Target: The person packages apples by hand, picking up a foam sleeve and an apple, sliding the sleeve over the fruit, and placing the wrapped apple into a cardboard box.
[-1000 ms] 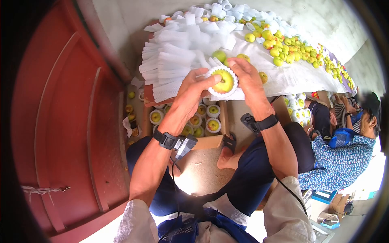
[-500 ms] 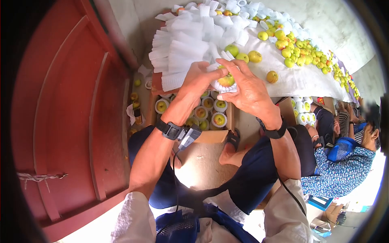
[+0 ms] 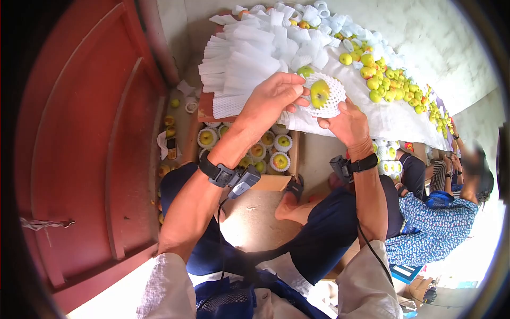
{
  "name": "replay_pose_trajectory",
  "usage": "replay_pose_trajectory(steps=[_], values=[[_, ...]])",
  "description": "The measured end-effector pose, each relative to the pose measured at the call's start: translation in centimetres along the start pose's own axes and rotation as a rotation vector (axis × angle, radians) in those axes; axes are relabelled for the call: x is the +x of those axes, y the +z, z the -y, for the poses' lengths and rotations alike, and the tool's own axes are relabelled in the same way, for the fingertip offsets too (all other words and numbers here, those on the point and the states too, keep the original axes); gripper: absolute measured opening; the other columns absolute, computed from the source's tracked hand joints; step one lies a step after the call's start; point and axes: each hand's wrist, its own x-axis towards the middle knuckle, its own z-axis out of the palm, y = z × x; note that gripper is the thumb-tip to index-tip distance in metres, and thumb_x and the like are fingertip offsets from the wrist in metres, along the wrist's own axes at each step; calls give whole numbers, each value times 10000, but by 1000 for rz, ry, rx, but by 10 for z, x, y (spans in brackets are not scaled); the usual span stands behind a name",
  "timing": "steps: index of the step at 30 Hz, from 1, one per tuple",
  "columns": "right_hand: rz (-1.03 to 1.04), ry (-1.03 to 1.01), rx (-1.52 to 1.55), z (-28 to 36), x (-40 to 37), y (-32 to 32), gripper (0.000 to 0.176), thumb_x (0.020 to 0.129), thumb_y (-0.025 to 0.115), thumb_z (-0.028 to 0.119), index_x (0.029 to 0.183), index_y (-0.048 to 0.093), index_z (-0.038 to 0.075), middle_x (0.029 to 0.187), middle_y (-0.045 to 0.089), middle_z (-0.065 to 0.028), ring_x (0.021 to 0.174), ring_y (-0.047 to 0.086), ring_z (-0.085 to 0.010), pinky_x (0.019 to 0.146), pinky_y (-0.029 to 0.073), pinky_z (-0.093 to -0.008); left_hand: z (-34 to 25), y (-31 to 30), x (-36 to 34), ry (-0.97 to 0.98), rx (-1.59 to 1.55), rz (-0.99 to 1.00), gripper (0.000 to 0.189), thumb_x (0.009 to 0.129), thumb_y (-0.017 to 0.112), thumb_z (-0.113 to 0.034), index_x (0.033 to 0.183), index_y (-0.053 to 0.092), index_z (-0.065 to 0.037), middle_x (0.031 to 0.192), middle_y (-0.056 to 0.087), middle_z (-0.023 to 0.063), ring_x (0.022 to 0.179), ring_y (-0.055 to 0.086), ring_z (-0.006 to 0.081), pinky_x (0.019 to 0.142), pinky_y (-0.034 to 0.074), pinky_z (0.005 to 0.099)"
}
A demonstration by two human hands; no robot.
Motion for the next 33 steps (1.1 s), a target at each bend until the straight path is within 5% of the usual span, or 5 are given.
replay_pose_trajectory(steps=[13,15,20,29,33], values=[[201,149,-294,-37,-17,12,766,797,701,247,1478,413,45,1242,580,-26,953,539,-79,669,416,-238,-5,-55,-6,254,-149,-72,250,1005,626,-189,1170,632,-1,1074,698,110,915,666,195,819,516,312],[231,326,-444,-51,-16,13,859,745,709,296,1487,384,10,1366,564,-111,1219,566,-195,942,479,-302,-3,-67,-3,268,-252,-100,218,1013,621,-189,1149,643,-19,1001,701,94,878,684,190,792,526,293],[251,549,-399,-96,-15,-3,657,840,652,115,1445,404,50,1123,561,-9,830,440,-48,630,355,-214,-17,-78,-12,267,-249,-207,181,1015,608,-168,1127,646,-30,995,703,98,873,679,192,784,514,287],[72,751,-720,-165,2,-31,619,864,717,213,1400,441,70,1091,573,-29,786,421,-62,584,326,-198,-16,-93,-18,319,-312,-195,201,1017,603,-172,1141,642,-19,1008,696,111,905,665,218,778,513,290],[13,913,-805,-206,16,-26,749,797,787,281,1413,426,55,1103,576,-100,750,653,-151,456,313,-245,-18,-92,-16,303,-307,-219,208,1015,603,-168,1149,638,-12,1010,695,114,904,665,222,781,516,291]])
